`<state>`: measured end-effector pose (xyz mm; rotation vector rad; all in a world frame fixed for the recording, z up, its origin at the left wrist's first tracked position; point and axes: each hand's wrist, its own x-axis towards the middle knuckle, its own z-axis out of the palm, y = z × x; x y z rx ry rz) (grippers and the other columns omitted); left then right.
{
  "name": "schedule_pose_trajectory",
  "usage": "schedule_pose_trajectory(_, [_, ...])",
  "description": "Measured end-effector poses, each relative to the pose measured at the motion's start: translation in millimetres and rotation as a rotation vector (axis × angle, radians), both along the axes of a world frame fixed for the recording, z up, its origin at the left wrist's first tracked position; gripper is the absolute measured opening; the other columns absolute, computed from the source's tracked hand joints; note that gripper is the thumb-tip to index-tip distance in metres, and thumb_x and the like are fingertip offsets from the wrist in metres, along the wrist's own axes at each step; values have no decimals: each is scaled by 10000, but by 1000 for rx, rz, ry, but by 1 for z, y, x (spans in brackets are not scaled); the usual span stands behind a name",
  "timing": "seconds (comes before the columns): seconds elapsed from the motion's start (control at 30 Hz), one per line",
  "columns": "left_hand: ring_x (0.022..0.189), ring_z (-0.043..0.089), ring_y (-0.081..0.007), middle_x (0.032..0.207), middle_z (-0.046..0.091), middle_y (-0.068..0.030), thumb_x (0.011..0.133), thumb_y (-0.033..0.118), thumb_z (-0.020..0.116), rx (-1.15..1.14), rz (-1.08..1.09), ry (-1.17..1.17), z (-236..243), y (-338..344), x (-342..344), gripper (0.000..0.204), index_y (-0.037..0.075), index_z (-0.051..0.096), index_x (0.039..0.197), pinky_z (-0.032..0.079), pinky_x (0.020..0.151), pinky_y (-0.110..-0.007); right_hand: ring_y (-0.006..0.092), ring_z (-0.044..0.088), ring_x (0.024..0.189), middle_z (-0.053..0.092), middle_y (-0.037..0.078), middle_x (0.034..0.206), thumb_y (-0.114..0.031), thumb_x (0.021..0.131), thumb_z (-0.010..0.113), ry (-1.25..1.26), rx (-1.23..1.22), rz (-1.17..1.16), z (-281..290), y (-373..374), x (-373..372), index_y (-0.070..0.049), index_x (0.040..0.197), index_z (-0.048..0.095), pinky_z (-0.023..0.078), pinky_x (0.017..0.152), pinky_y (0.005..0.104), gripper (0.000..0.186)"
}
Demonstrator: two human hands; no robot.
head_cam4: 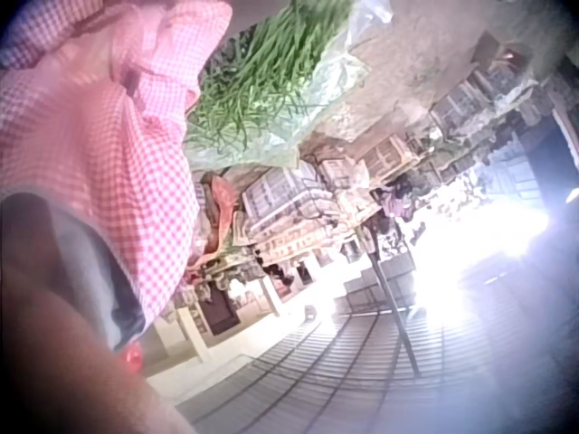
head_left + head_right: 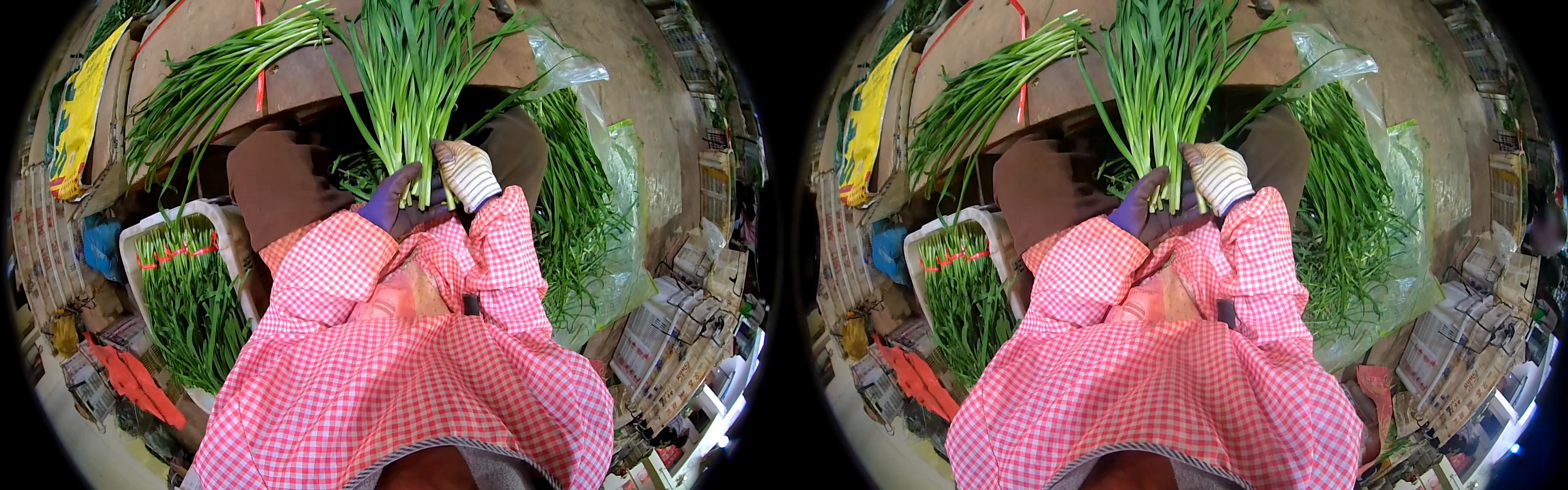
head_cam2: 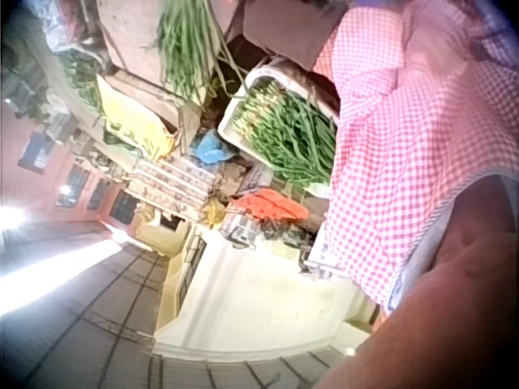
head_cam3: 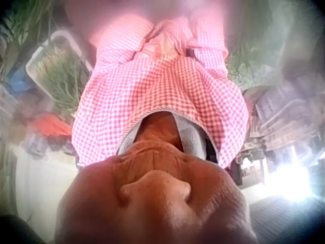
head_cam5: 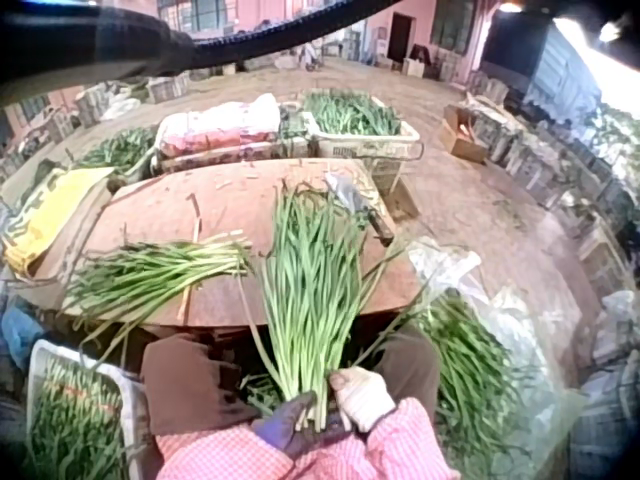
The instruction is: The person sits on the floor and uses a knife to trim the ends of green onions on a cutting board. They gather the trimmed onions into bundles and place them into a white basket.
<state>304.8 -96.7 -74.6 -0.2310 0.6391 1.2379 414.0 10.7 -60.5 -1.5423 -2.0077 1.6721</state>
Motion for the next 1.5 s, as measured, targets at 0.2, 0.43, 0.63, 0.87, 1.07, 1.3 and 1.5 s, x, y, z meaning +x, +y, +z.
schedule_pose_trajectory(0.2, [1034,561,-343,1129,560,-182,935,315,390,141,-61,213,-14,-4,1,423,33,428,1248,434,888,-584,272,613,709,630,160,773,-393,803,595,-121,349,-73,18,5,14,-16,848,649,472,647,364,384])
schedule_pose_trajectory(0.43, [928,592,-307,1053,579,-160,943,312,412,99,-36,-163,-10,-1,-3,369,69,458,1217,477,821,-570,193,641,752,662,120,848,-265,704,721,-124,320,-36,21,13,-21,-18,1094,598,511,689,297,478])
schedule_pose_trajectory(0.63, [1010,569,-344,1111,577,-177,948,335,371,186,1,-175,-13,-3,0,394,79,464,1233,421,888,-606,166,624,735,652,114,839,-237,714,716,-16,194,-116,27,14,-23,-4,1133,568,506,692,277,501])
schedule_pose_trajectory(0.87, [849,516,-210,1048,524,-96,917,215,486,71,73,-164,-9,-4,-2,275,89,497,1161,487,863,-467,83,560,556,622,50,717,-139,797,628,260,9,-368,35,-4,-13,5,1007,627,456,439,232,254])
schedule_pose_trajectory(1.07, [869,451,-127,1040,476,-60,910,18,442,419,89,3,-39,-9,2,227,41,468,1135,470,815,-290,101,595,622,665,86,777,-130,748,685,330,7,-333,21,-16,-2,17,945,640,497,575,246,250])
schedule_pose_trajectory(1.3, [891,559,-156,988,546,-76,915,123,440,224,85,-160,-63,2,4,222,3,484,1097,491,819,-295,147,608,655,619,72,726,-77,698,669,356,124,-111,24,-37,-3,6,848,647,502,615,266,173])
schedule_pose_trajectory(1.5, [913,549,-142,1012,557,-119,868,92,522,586,-224,1235,-41,-4,-4,207,29,499,1064,484,745,-232,150,606,690,638,72,762,-39,667,646,509,61,-267,100,-20,11,-36,824,674,489,665,287,160])
